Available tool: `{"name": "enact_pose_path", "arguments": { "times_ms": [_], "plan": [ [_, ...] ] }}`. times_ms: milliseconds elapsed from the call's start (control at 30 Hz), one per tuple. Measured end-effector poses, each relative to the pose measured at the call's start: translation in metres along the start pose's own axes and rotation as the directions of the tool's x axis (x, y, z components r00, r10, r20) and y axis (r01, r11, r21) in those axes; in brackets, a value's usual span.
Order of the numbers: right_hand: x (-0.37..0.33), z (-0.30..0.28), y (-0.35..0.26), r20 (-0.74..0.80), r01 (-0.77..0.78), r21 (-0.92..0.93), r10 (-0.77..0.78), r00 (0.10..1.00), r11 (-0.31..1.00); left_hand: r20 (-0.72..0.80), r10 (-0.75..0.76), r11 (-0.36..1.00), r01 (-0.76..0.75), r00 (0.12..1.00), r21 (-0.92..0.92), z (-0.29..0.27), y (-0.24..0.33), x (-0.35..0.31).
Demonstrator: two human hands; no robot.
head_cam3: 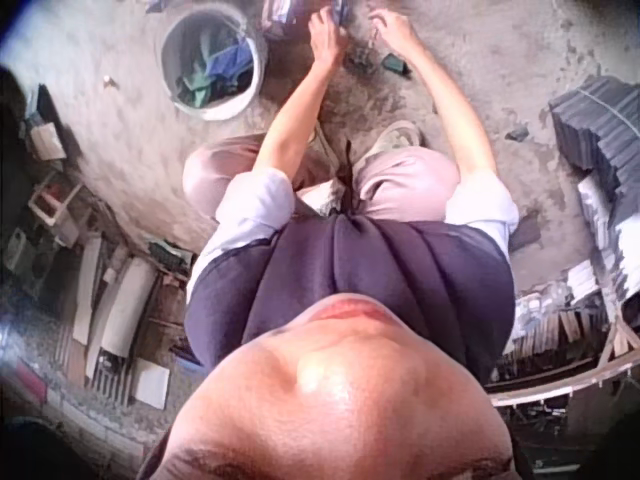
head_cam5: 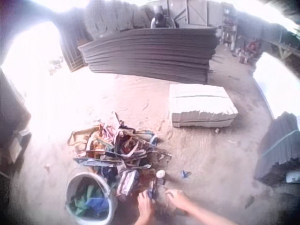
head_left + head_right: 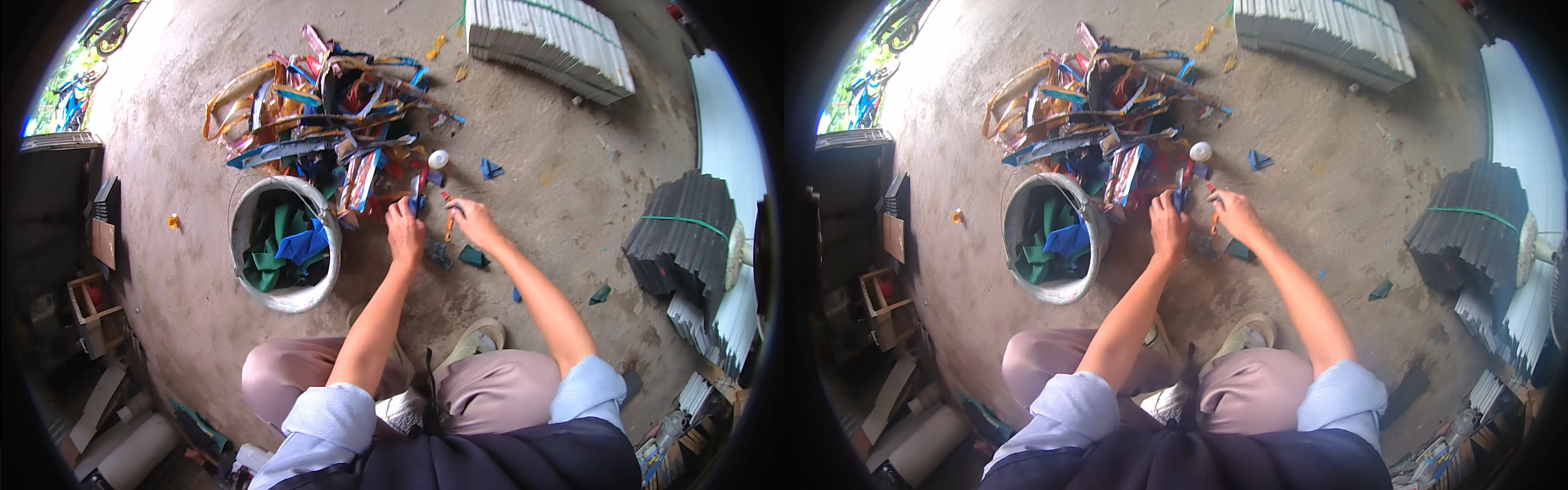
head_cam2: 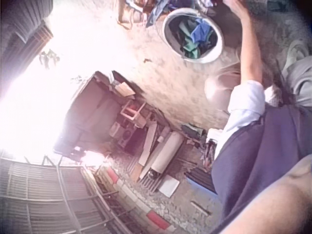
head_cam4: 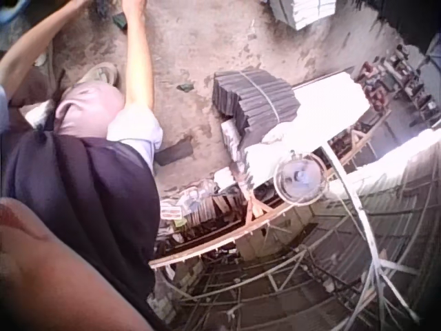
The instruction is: The person sits on the floor and sorts colorful plastic strips and small pieces, placing them into a white sack. They handle the materials by hand, occasionally picking up and moving a wooden frame and a small bottle before continuing to pack the strips into the sack.
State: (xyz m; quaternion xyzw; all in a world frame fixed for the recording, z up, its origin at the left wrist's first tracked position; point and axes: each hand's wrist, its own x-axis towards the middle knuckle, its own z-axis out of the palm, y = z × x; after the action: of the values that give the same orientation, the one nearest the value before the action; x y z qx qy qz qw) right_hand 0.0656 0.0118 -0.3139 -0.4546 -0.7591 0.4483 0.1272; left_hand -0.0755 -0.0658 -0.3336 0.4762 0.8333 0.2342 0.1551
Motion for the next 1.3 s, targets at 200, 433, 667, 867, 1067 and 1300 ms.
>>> {"name": "enact_pose_path", "arguments": {
  "times_ms": [200,433,667,867,1067,1300],
  "plan": [
    [-0.01,-0.02,-0.029,0.143,0.144,-0.141,-0.123,0.982,0.98,0.073,-0.244,0.902,0.254,0.967,-0.349,-0.027,0.001,0.013],
    [-0.047,-0.094,-0.139,-0.017,-0.165,0.187,0.171,0.985,0.968,0.261,0.174,0.576,0.117,0.949,-0.809,-0.156,0.106,0.038],
    [-0.092,-0.118,-0.264,0.086,-0.115,0.622,0.078,0.993,0.774,0.07,0.422,0.551,-0.194,0.904,-0.812,-0.298,0.143,0.01],
    [-0.105,-0.099,-0.276,-0.287,0.013,0.251,0.062,0.956,0.968,0.013,0.454,0.465,-0.224,0.891,-0.856,-0.305,0.129,-0.009],
    [-0.097,-0.098,-0.262,-0.301,0.109,0.426,0.027,0.953,0.898,-0.086,0.406,0.4,-0.262,0.91,-0.878,-0.289,0.133,-0.001],
    [-0.109,-0.106,-0.263,-0.26,0.256,0.589,-0.12,0.958,0.766,-0.044,0.35,0.341,-0.171,0.936,-0.925,-0.291,0.134,0.001]
  ]
}}
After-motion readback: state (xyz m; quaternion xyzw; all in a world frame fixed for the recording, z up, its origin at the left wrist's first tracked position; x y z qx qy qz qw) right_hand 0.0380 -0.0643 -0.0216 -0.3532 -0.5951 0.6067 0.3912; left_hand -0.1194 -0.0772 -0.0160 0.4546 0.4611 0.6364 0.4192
